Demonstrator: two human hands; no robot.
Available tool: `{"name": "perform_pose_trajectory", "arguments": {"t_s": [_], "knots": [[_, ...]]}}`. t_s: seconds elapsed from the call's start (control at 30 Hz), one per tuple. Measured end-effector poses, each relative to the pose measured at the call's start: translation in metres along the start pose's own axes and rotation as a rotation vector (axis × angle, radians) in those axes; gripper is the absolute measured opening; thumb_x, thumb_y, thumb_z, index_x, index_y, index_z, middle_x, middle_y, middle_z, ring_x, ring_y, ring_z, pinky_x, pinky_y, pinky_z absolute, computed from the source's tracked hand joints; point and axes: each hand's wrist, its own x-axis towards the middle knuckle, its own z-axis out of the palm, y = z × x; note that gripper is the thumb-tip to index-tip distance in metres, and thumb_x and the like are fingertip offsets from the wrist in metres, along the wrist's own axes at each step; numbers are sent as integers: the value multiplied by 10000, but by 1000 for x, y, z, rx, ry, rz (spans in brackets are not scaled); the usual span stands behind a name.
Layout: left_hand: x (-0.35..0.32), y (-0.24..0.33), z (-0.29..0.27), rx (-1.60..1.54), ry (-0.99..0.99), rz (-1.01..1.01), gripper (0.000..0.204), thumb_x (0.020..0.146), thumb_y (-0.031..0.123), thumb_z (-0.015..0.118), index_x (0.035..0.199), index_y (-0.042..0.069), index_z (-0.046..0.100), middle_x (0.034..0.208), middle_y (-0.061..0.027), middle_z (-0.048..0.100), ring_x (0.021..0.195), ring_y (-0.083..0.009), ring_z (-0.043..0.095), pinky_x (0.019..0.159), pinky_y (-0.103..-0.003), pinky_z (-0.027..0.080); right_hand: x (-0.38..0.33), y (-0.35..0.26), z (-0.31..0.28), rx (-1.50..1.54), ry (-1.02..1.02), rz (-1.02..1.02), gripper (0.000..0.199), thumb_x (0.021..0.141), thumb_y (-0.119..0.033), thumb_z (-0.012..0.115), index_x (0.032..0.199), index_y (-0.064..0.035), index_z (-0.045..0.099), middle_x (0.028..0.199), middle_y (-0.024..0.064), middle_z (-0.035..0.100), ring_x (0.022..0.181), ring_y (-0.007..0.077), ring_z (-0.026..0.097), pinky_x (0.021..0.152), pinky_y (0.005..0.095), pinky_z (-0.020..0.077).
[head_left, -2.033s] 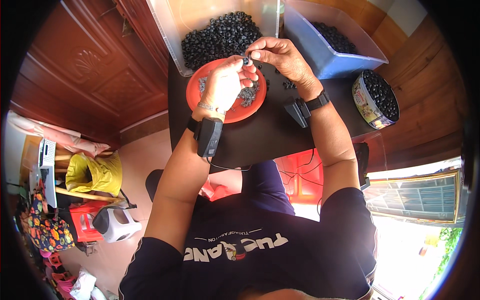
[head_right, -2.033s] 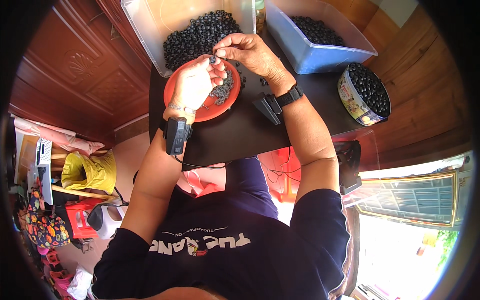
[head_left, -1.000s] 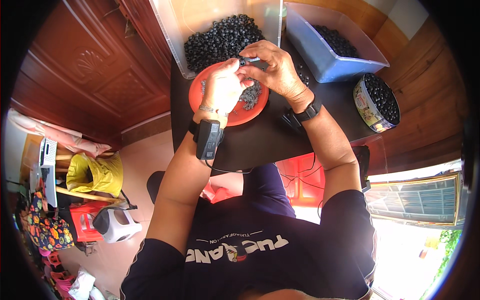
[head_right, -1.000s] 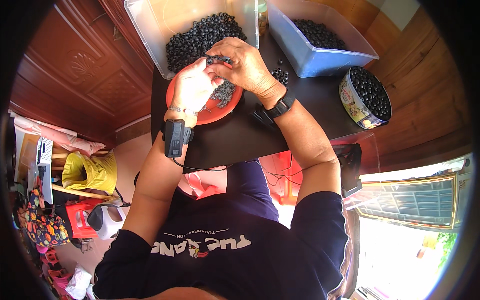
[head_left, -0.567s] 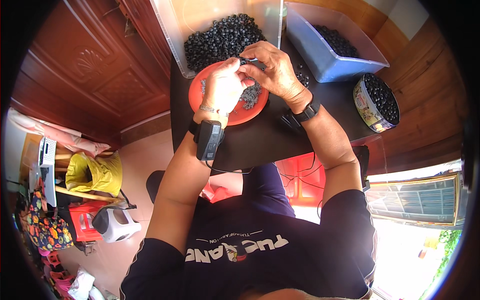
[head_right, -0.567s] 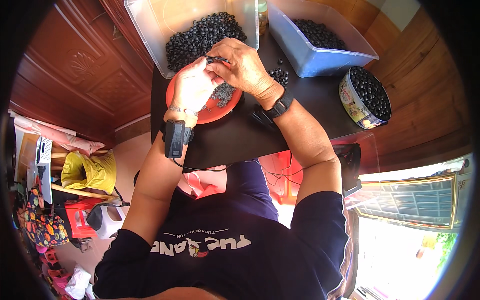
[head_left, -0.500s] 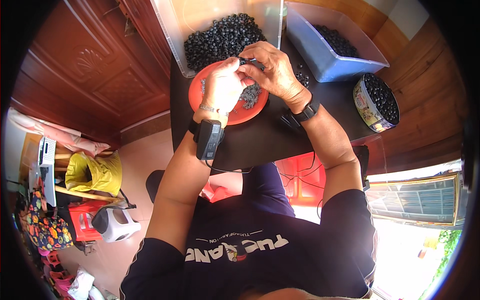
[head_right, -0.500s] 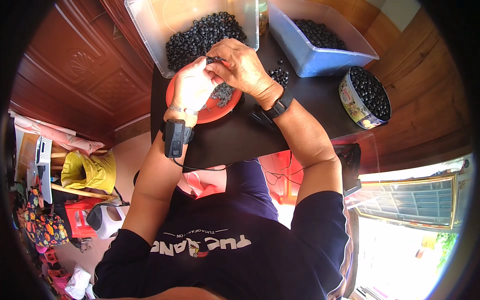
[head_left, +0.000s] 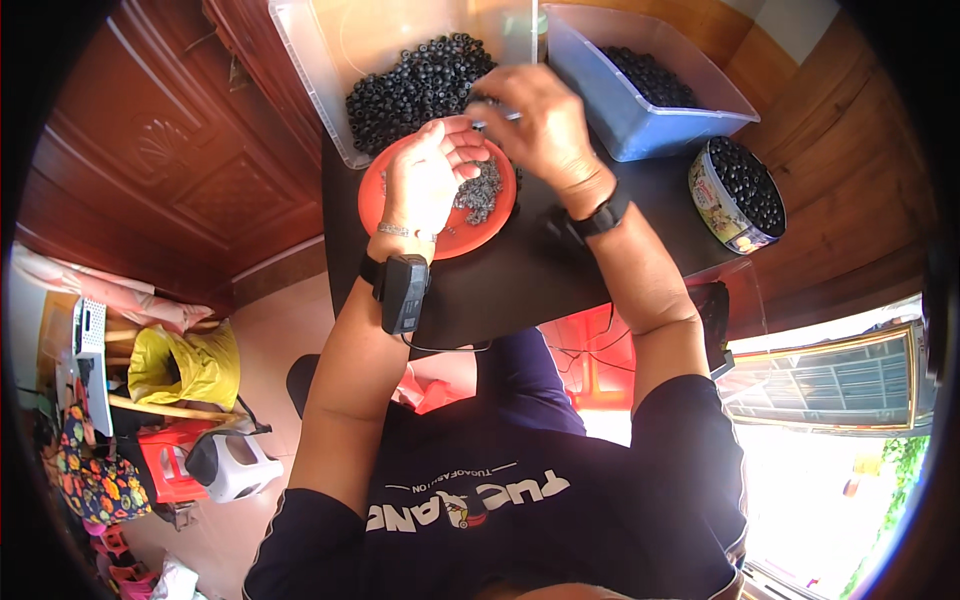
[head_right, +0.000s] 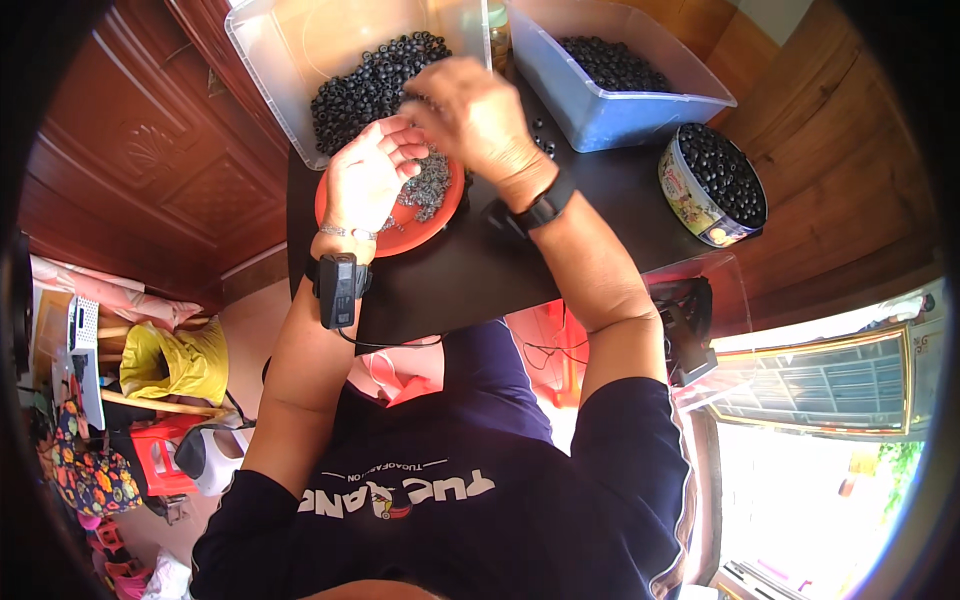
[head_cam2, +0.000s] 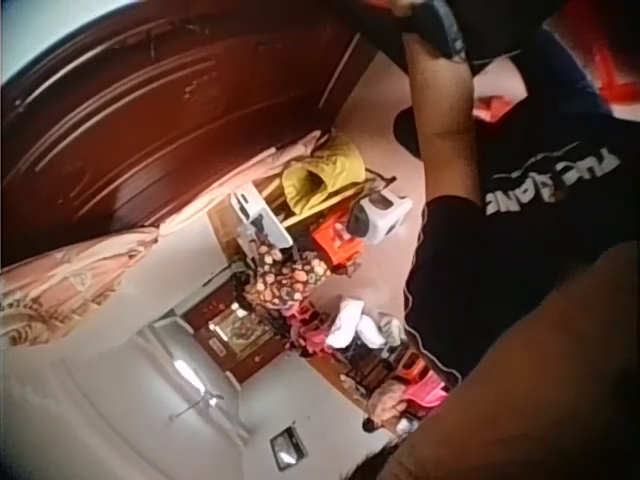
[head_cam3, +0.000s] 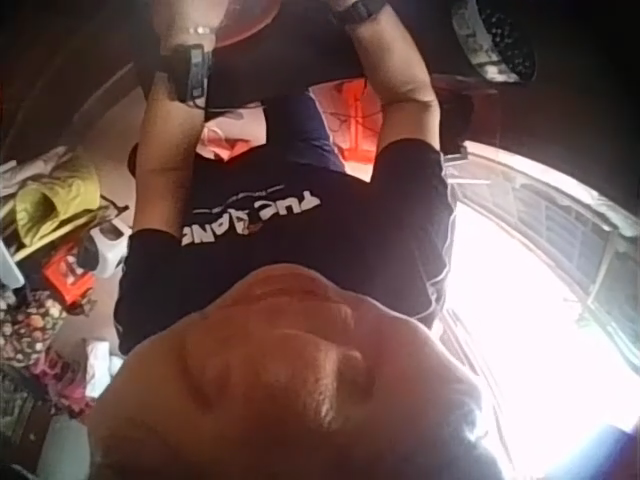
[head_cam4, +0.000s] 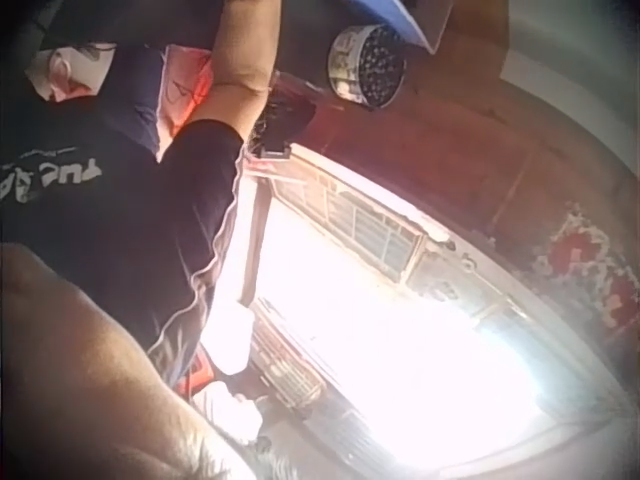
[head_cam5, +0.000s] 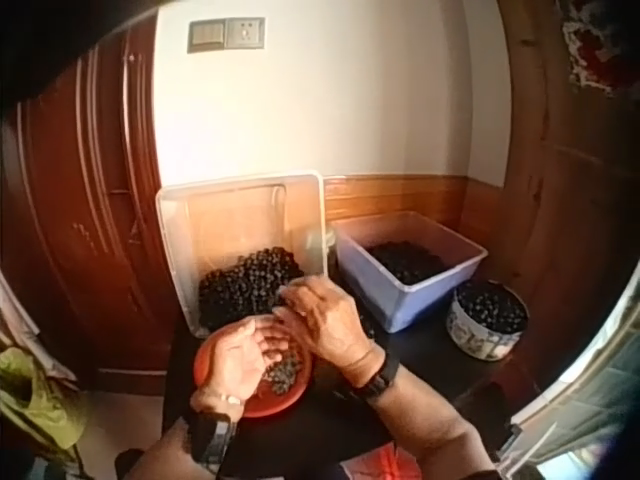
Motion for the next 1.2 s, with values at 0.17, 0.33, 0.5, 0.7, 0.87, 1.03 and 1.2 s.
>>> {"name": "perform_pose_trajectory", "arguments": {"t_s": [0.17, 0.33, 0.5, 0.7, 0.87, 1.03, 1.2], "knots": [[3, 2, -1, -10, 26, -33, 337, 937, 301, 427, 1035, 6, 558, 950, -116, 625, 838, -224, 605, 715, -329, 462, 20, 43, -51, -495, 292, 165, 188, 712, -76, 709, 893, -105, 667, 865, 66, 642, 773, 277, 601, 680, 343, 503], [4, 5, -7, -27, 39, -40, 311, 930, 287, 441, 1020, 14, 562, 933, -113, 630, 825, -227, 609, 719, -333, 462, 25, 35, -57, -647, 339, 231, 213, 746, -37, 635, 959, -21, 636, 972, 146, 620, 958, 326, 565, 833, 397, 462], [7, 3, -1, -25, 35, -60, 311, 930, 289, 444, 1015, 14, 561, 929, -113, 631, 817, -227, 609, 721, -335, 460, 19, 35, -70, -459, 275, 324, 186, 760, -36, 630, 944, -12, 646, 950, 138, 634, 911, 317, 586, 808, 378, 474], [6, 3, -13, -37, 62, -82, 305, 923, 297, 458, 1006, 22, 561, 921, -104, 629, 809, -221, 603, 708, -328, 454, 23, 63, -105, -146, 544, 506, 128, 787, -117, 685, 908, -81, 707, 806, 46, 686, 727, 131, 636, 658, 254, 498], [5, 5, -16, -51, 88, -68, 297, 915, 295, 470, 1001, 25, 559, 905, -96, 620, 813, -218, 598, 706, -319, 454, 29, 70, -105, -255, 61, 455, 170, 807, -187, 672, 919, -62, 702, 825, 96, 695, 736, 171, 662, 677, 286, 508], [7, 7, -16, -32, 124, -58, 291, 908, 295, 479, 986, 29, 569, 889, -89, 628, 790, -215, 604, 701, -319, 452, -5, 65, -40, -249, -798, 384, 233, 690, -277, 667, 832, -93, 664, 806, 122, 660, 799, 304, 636, 694, 399, 496], [10, 7, -20, -46, 130, -66, 285, 908, 292, 487, 986, 32, 572, 901, -90, 628, 803, -214, 602, 711, -320, 452, -51, 88, 6, -293, -1006, 357, 218, 678, -252, 660, 789, -65, 647, 810, 147, 646, 835, 345, 619, 741, 437, 492]]}}
